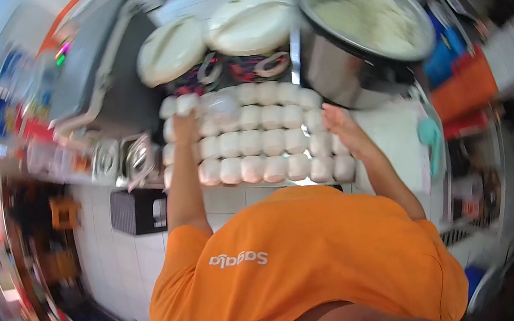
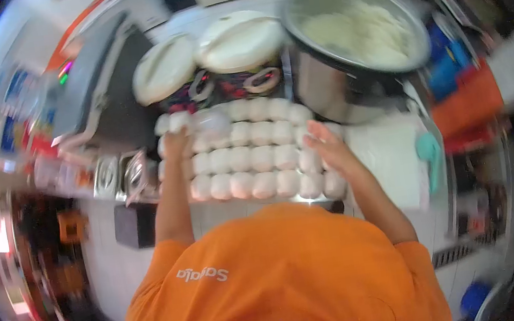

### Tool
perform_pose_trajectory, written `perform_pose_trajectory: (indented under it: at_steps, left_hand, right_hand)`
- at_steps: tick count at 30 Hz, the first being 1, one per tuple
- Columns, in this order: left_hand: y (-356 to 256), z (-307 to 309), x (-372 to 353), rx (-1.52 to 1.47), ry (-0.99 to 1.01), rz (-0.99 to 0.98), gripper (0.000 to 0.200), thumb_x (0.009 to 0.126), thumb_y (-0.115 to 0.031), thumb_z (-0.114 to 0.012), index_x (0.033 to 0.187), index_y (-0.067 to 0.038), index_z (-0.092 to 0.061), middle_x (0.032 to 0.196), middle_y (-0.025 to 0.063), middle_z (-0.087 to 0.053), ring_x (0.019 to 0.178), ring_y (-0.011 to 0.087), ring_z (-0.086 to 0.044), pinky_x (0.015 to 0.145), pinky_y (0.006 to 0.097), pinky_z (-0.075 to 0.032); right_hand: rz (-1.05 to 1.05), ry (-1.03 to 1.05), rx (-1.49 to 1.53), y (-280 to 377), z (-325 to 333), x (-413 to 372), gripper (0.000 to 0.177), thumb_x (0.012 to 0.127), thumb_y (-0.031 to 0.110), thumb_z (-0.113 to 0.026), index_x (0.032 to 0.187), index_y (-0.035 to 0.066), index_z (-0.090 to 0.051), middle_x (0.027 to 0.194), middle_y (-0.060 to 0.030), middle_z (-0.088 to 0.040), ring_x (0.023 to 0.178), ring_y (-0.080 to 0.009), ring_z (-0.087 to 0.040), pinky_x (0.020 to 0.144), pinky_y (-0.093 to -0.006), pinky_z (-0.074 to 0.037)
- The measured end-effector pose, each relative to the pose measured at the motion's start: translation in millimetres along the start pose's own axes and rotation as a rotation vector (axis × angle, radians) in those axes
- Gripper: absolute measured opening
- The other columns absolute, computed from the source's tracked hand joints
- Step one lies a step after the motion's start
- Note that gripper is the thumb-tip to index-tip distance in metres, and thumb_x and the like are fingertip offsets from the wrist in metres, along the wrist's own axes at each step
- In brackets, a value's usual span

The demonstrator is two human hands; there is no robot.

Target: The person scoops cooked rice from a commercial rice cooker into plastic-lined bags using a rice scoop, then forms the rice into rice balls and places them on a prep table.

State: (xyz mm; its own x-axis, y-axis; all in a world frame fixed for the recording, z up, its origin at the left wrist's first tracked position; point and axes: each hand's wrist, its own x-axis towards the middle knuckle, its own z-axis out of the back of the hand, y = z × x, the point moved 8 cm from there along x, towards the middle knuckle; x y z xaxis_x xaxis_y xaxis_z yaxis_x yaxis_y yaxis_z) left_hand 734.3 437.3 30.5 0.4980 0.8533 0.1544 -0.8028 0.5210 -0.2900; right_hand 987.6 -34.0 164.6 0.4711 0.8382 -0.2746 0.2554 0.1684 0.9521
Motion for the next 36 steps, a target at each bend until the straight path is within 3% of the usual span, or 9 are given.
perform_pose_trajectory:
  at_steps: [4,8,11,12,16,17,24,31,36]
  left_hand:
    - [-8.2,-55.2,8.0,0.538,0.122,-0.784,0.031,0.082,-0.030,-0.051,0.104,-0.013,-0.064,0.079,0.0152,-0.067,0.070,0.0327,-0.063,0.073,0.0500,-0.046]
    - [-3.1,-57.5,9.9,0.749,0.377,-0.661,0.020,0.077,-0.021,-0.055,0.094,-0.012,-0.062,0.080,0.0100,-0.066,0.080,0.0294,-0.063,0.077,0.0504,-0.042]
    - [29.9,-19.8,4.6,-0.128,0.189,0.090,0.065,0.086,-0.032,-0.055,0.134,0.006,-0.033,0.131,0.0240,-0.046,0.119,0.0361,-0.048,0.098,0.0382,-0.038]
    - [5.0,14.3,-32.5,-0.484,0.005,0.496,0.066,0.089,-0.033,-0.052,0.138,0.004,-0.030,0.133,0.0246,-0.044,0.121,0.0358,-0.046,0.100,0.0369,-0.035]
    - [-122.7,97.4,-112.8,-0.734,0.022,0.543,0.065,0.090,-0.032,-0.054,0.139,0.002,-0.030,0.136,0.0246,-0.040,0.124,0.0317,-0.043,0.102,0.0377,-0.033]
    - [-130.2,102.7,-120.5,-0.746,-0.020,0.568,0.065,0.090,-0.032,-0.054,0.139,0.002,-0.030,0.136,0.0246,-0.040,0.124,0.0317,-0.043,0.102,0.0377,-0.033]
    - [-362.9,172.8,-134.0,-0.963,-0.051,-0.073,0.061,0.087,-0.020,-0.057,0.139,-0.002,-0.031,0.141,0.0152,-0.036,0.130,0.0276,-0.035,0.103,0.0381,-0.033]
    - [-535.1,148.6,-141.8,-1.178,0.365,-0.226,0.135,0.063,-0.017,-0.081,0.133,0.002,0.034,0.148,0.0256,0.011,0.139,0.0303,0.001,0.112,0.0318,-0.002]
    - [-539.4,128.9,-138.1,-1.283,0.467,-0.278,0.138,0.067,-0.021,-0.080,0.121,0.004,0.045,0.146,0.0291,0.015,0.139,0.0314,0.002,0.112,0.0320,-0.002]
  right_hand:
    - [0.149,-0.714,-0.269,9.4,181.3,-102.8,0.052,0.086,0.031,-0.064,0.126,0.001,-0.050,0.126,-0.0110,-0.053,0.117,-0.0190,-0.047,0.098,-0.0298,-0.035]
    - [0.120,-1.294,-0.924,-22.9,303.5,-210.5,0.052,0.081,0.025,-0.065,0.125,0.002,-0.050,0.117,-0.0192,-0.056,0.112,-0.0338,-0.050,0.096,-0.0407,-0.037]
    - [-0.115,-1.308,-1.216,-48.6,335.8,-219.3,0.051,0.079,0.017,-0.066,0.123,0.000,-0.048,0.118,-0.0213,-0.056,0.112,-0.0354,-0.052,0.095,-0.0395,-0.039]
    - [-0.219,-1.212,-1.139,-53.2,331.2,-210.8,0.050,0.080,0.015,-0.064,0.124,0.000,-0.046,0.118,-0.0217,-0.056,0.111,-0.0370,-0.052,0.093,-0.0413,-0.041]
    - [-0.171,-1.026,-0.830,-67.5,357.7,-177.6,0.050,0.086,0.015,-0.055,0.131,0.000,-0.039,0.110,-0.0227,-0.058,0.106,-0.0370,-0.054,0.091,-0.0434,-0.041]
    - [0.130,-1.046,-0.749,-19.1,346.3,-171.1,0.049,0.087,0.016,-0.055,0.131,0.000,-0.039,0.108,-0.0225,-0.058,0.104,-0.0357,-0.056,0.089,-0.0411,-0.042]
    - [0.845,-0.417,-1.134,298.2,236.8,-24.6,0.036,0.089,0.022,-0.057,0.116,-0.002,-0.056,0.084,-0.0203,-0.061,0.075,-0.0339,-0.061,0.068,-0.0413,-0.047]
    - [0.399,0.041,-1.754,248.1,172.5,230.2,0.019,0.090,0.014,-0.044,0.096,0.001,-0.056,0.096,-0.0209,-0.064,0.087,-0.0375,-0.062,0.073,-0.0460,-0.049]
    - [0.302,0.331,-1.835,189.8,151.9,245.1,0.021,0.085,0.011,-0.047,0.098,-0.002,-0.058,0.091,-0.0217,-0.064,0.085,-0.0365,-0.064,0.073,-0.0451,-0.050]
